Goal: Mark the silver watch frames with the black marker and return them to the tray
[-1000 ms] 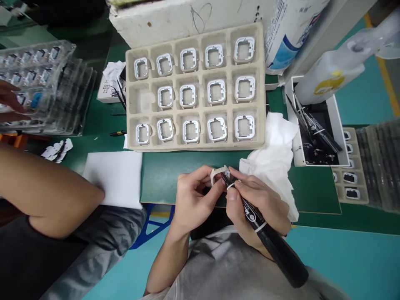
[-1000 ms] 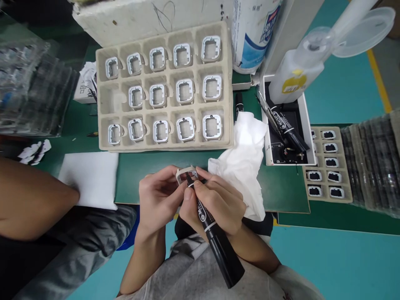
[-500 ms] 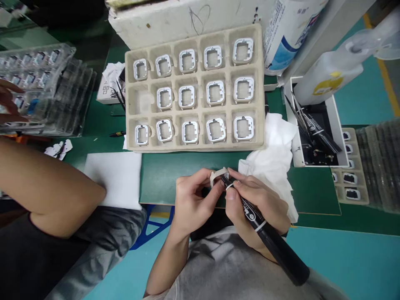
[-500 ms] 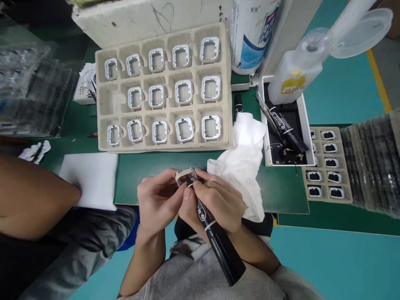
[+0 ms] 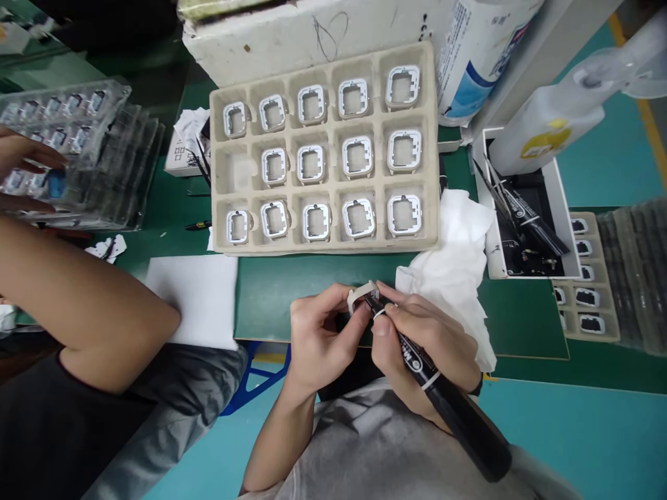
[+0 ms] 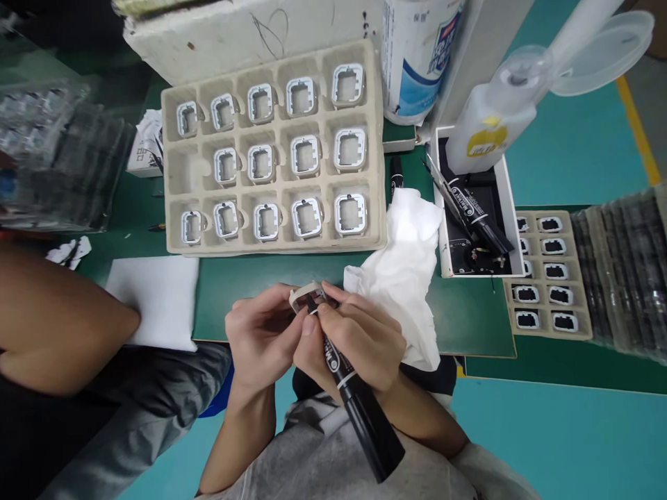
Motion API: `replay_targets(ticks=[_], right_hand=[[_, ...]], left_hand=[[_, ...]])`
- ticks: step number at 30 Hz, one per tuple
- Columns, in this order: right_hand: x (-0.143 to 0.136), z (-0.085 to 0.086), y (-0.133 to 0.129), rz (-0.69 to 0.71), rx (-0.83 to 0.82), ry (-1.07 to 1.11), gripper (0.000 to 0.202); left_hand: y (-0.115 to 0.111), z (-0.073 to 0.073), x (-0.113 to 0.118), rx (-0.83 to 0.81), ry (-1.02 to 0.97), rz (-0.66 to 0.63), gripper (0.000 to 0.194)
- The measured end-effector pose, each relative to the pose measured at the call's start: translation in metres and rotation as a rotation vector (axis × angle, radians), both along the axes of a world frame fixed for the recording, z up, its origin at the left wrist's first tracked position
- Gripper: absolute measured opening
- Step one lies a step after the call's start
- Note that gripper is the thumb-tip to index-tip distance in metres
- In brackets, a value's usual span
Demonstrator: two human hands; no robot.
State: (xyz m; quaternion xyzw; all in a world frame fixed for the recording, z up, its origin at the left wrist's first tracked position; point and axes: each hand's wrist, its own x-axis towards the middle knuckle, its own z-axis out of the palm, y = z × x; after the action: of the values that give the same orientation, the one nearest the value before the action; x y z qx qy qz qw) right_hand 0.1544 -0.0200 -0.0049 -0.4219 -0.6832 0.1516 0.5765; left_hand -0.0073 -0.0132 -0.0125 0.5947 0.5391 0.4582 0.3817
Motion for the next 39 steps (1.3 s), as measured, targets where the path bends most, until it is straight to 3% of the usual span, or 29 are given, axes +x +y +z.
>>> replay_targets(ticks=[17, 30, 39], right_hand=[[0.0, -0.001, -0.001, 0.006, -0.015, 0.033, 0.013], [0.0, -0.005, 0.003, 0.045, 0.001, 0.106, 0.023], [-0.021, -0.014, 0.003, -0.139, 0.078, 0.267, 0.019]], left_hand=[[-0.001, 0.0, 0.001, 0.029, -0.021, -0.003, 0.02], [0.008, 0.009, 0.003, -0.163, -0.318, -0.04, 0.014], [0.011, 0.015, 0.001, -0.384, -0.506, 0.015, 0.026]])
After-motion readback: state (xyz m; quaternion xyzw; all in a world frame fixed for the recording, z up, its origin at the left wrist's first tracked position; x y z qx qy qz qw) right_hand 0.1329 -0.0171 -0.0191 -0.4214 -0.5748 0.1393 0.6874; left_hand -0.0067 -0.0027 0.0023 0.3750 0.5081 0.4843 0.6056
